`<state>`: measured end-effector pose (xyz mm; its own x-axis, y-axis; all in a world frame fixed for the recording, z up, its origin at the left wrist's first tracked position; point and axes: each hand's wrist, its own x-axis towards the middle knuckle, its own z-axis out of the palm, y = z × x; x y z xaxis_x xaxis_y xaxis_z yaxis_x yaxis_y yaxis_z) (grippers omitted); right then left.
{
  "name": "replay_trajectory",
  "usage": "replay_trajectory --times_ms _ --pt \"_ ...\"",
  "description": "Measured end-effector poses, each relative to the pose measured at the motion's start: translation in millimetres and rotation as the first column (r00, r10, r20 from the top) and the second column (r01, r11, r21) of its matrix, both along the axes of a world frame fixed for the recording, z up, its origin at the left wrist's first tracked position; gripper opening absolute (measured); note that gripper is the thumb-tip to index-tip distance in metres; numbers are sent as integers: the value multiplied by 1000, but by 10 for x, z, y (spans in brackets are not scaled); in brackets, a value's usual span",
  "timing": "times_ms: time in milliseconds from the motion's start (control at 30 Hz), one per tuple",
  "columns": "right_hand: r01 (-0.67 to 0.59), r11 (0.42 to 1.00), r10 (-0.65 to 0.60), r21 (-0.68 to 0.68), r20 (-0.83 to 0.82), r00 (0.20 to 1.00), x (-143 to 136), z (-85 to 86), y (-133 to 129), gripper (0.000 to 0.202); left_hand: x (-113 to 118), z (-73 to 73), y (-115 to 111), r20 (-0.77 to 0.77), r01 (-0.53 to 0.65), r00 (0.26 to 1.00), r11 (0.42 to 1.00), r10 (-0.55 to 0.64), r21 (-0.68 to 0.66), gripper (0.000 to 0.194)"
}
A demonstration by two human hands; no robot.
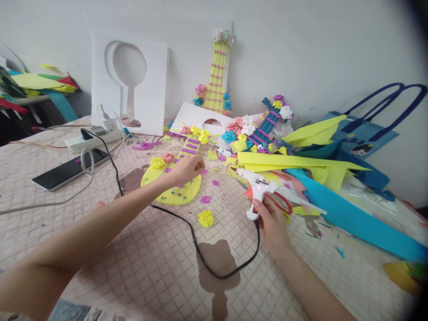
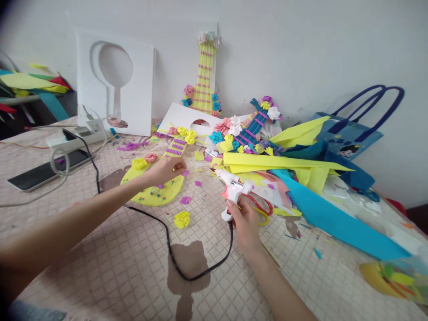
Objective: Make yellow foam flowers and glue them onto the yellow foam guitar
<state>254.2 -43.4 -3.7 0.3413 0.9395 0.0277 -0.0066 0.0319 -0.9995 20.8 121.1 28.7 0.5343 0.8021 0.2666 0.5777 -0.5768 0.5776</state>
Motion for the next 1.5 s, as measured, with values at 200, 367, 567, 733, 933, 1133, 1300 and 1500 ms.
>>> replay_trajectory --times_ms 200,367,567,733,933,1133,1300,1500 --pt "0 1000 -1 -16 -28 1000 0 -15 8 25 -113 -3 -6 51 26 999 992 -19 -126 11" --pt "12 1000 -12 -13 -23 1000 -5 -22 17 25 -185 -9 2 84 55 996 974 -37 -219 11" --pt "73 997 -72 5 -117 991 -34 -7 59 20 -242 23 -102 128 78 991 949 -40 -305 10" --pt "-1 999 -14 -41 -362 932 -45 -2 94 20 -226 55 -211 188 130 981 902 -55 -412 12" --pt "-249 969 211 -5 -514 831 -161 60 225 26 -125 -36 -232 274 233 956 845 -108 -481 8" --pt "-365 930 332 45 -534 778 -424 90 525 32 -32 -171 -177 333 315 929 814 -159 -488 8" --pt "-338 939 307 55 -573 760 -528 34 638 26 -60 -120 -215 327 296 935 815 -140 -498 10" --pt "-209 977 196 41 -562 803 -383 -4 631 25 -482 -11 -241 299 184 954 848 -32 -497 15"
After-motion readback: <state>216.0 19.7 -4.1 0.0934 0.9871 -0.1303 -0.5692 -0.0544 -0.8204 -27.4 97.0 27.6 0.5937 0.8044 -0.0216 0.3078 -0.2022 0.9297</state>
